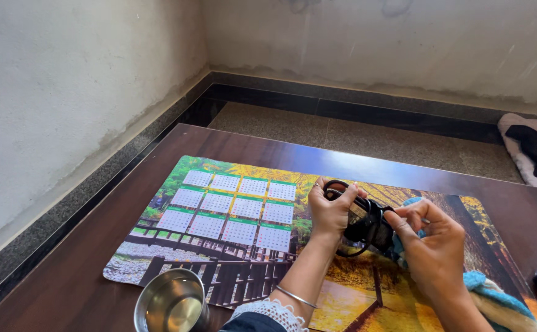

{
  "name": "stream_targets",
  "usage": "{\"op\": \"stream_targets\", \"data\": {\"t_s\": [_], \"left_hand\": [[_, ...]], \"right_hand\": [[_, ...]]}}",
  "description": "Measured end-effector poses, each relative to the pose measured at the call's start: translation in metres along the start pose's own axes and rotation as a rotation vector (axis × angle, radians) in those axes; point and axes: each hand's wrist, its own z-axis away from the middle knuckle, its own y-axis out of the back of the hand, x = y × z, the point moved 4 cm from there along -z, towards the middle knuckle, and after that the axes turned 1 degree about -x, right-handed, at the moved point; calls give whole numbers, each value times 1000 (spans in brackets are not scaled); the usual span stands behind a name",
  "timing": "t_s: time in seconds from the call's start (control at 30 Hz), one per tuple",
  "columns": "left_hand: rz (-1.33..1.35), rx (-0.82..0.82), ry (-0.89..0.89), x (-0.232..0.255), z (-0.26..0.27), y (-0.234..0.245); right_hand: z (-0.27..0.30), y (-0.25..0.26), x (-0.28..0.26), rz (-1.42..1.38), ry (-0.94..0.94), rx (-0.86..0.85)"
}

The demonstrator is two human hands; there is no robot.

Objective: The person wipes a computer mouse, a laptop, and a power adapter with a cloth. They then wipe the desk mat and flip it over to clean the other side. The person handles the mouse, laptop, adapter, and mat throughout the episode.

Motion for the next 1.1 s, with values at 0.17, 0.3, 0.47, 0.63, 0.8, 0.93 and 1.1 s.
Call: {"op": "stream_targets", "data": {"t_s": [0.17,0.3,0.47,0.63,0.8,0.93,1.1], "left_hand": [[-7,130,43,-11,-5,7],[40,189,84,-19,-5,13],[-86,215,100,-20,-6,18],[-16,232,127,-22,-7,20],[55,242,235,-23,-6,22],[-54,170,152,-19,-11,22],[-110,77,170,-22,-15,26]], "right_hand": [[5,-19,-23,286,217,-56],[11,-36,-32,290,295,-108],[17,-53,-38,660,318,-111],[27,-62,-40,1015,368,-251],[32,-64,-42,1188,434,-324],[9,-23,-35,514,133,3],[-18,44,22,105,-290,270]]}}
